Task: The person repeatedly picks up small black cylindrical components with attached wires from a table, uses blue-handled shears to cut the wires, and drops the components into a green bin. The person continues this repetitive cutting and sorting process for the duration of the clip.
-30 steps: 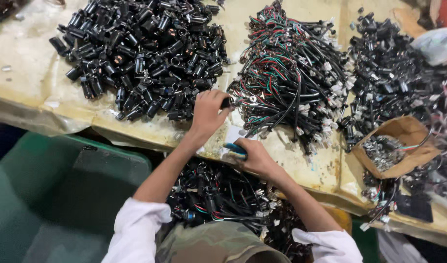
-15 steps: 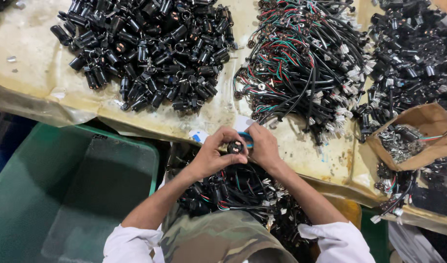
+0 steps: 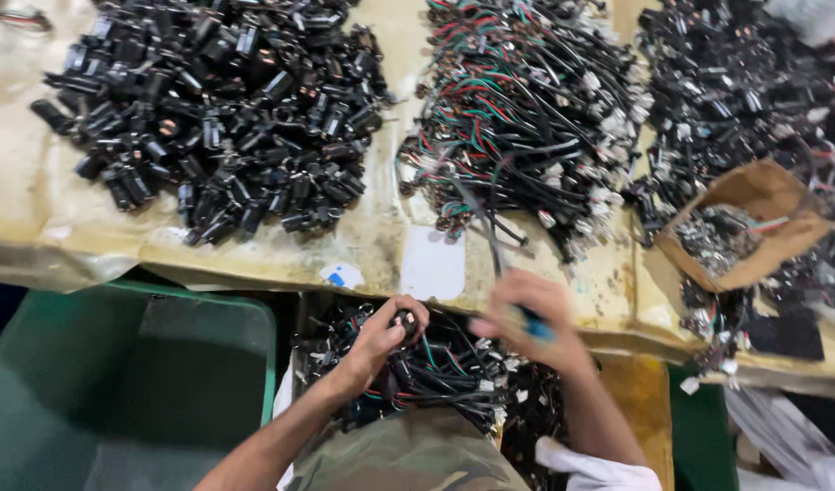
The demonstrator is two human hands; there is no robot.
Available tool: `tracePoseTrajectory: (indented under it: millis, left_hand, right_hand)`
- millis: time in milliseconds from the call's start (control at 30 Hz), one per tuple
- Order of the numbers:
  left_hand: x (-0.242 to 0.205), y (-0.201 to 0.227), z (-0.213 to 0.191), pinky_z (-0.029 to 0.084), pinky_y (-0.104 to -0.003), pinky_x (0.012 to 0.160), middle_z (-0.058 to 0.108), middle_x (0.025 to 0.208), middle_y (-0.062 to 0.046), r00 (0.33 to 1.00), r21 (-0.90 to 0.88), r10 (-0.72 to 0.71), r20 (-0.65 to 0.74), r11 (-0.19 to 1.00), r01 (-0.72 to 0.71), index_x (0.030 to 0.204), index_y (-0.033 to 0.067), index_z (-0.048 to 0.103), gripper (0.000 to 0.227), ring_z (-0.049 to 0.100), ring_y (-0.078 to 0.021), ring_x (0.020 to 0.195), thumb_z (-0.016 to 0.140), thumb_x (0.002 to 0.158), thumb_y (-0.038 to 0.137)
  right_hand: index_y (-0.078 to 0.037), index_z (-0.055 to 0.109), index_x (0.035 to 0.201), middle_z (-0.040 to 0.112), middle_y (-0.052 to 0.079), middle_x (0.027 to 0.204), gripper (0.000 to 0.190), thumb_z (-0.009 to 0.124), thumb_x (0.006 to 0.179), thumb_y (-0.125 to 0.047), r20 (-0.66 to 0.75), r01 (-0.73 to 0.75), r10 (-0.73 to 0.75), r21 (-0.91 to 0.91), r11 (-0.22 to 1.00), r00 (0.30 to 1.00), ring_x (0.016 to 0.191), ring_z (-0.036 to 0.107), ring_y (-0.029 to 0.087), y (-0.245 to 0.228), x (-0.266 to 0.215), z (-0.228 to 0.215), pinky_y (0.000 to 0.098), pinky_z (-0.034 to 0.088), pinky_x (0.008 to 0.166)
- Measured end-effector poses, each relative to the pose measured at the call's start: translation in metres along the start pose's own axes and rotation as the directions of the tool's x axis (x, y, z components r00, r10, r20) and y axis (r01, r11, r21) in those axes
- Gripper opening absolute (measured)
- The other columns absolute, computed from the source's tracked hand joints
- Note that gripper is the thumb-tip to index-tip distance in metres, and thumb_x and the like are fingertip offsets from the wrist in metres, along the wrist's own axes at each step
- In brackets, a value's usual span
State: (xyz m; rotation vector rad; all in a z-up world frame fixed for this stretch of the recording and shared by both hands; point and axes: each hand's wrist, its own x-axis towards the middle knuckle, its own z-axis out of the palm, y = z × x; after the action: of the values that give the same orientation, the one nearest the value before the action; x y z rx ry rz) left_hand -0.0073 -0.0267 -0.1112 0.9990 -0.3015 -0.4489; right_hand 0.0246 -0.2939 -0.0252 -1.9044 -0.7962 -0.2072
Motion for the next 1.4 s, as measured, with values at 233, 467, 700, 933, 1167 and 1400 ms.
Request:
tracePoseTrajectory:
  millis: [233, 467, 700, 933, 1167, 1400]
  left_hand:
    - [0.002, 0.008, 0.006, 0.041, -0.026, 0.091, 0.053, 0.098, -0.004, 0.993, 0.14, 0.115, -0.02, 0.984, -0.111, 0.101, 0.0034, 0.056, 0.037, 0.049, -0.0122, 0.095, 0.049, 0.107, 0.039]
    - [0.006, 0.041, 0.015, 0.05, -0.03, 0.07, 0.064, 0.085, -0.004, 0.988, 0.5, -0.046, 0.15, 0.865, -0.036, 0.121, 0.007, 0.063, 0.039, 0.061, -0.0116, 0.076, 0.074, 0.086, 0.021]
    - [0.017, 0.051, 0.01, 0.051, -0.039, 0.057, 0.065, 0.069, -0.013, 0.858, 0.63, 0.079, 0.508, 0.645, -0.433, 0.082, 0.0064, 0.068, 0.022, 0.066, -0.0323, 0.062, 0.081, 0.076, 0.023]
    - [0.0, 0.057, 0.03, 0.05, -0.039, 0.054, 0.065, 0.07, -0.013, 0.934, 0.801, 0.316, 0.164, 0.511, -0.313, 0.08, 0.0067, 0.067, 0.019, 0.066, -0.0325, 0.061, 0.078, 0.072, 0.02]
    - [-0.027, 0.019, 0.062, 0.049, -0.04, 0.051, 0.061, 0.068, -0.009, 0.899, 0.716, 0.318, 0.3, 0.547, -0.433, 0.079, 0.0075, 0.064, 0.033, 0.064, -0.0294, 0.057, 0.086, 0.077, 0.032]
    - [-0.031, 0.013, 0.061, 0.048, -0.038, 0.052, 0.058, 0.069, -0.006, 0.83, 0.681, 0.406, 0.383, 0.483, -0.55, 0.081, 0.0093, 0.063, 0.027, 0.061, -0.0264, 0.058, 0.083, 0.079, 0.028]
  right_hand:
    - [-0.005, 0.066, 0.091, 0.07, 0.006, 0.086, 0.021, 0.083, 0.079, -0.001, -0.084, -0.221, 0.224, 0.048, 0.974, 0.971, 0.079, 0.069, 0.017, 0.01, -0.015, 0.065, 0.0295, 0.054, 0.071]
    - [-0.008, 0.065, 0.086, 0.066, 0.005, 0.083, 0.022, 0.084, 0.077, -0.011, -0.188, -0.024, 0.113, 0.42, 0.907, 0.976, 0.074, 0.062, 0.016, -0.033, -0.006, 0.029, 0.0287, 0.051, 0.068]
    - [-0.004, 0.065, 0.089, 0.065, 0.008, 0.085, 0.027, 0.087, 0.076, -0.014, 0.354, -0.153, 0.111, 0.095, 0.984, 0.929, 0.079, 0.066, 0.024, -0.049, 0.031, 0.041, 0.0339, 0.051, 0.07]
    - [-0.009, 0.058, 0.094, 0.053, -0.001, 0.081, 0.035, 0.088, 0.08, -0.021, -0.051, -0.337, 0.406, 0.469, 0.816, 0.912, 0.07, 0.051, 0.012, -0.052, 0.0, 0.065, 0.0238, 0.042, 0.063]
    - [-0.014, 0.046, 0.076, 0.042, -0.006, 0.058, 0.061, 0.073, 0.083, -0.069, 0.122, -0.167, 0.389, 0.983, 0.082, 0.913, 0.053, 0.043, 0.006, -0.068, -0.04, 0.071, 0.026, 0.035, 0.046]
    - [-0.018, 0.038, 0.068, 0.038, -0.008, 0.052, 0.066, 0.061, 0.086, -0.077, -0.131, 0.095, 0.242, 0.984, 0.152, 0.961, 0.039, 0.031, 0.01, -0.074, -0.037, 0.071, 0.0293, 0.028, 0.042]
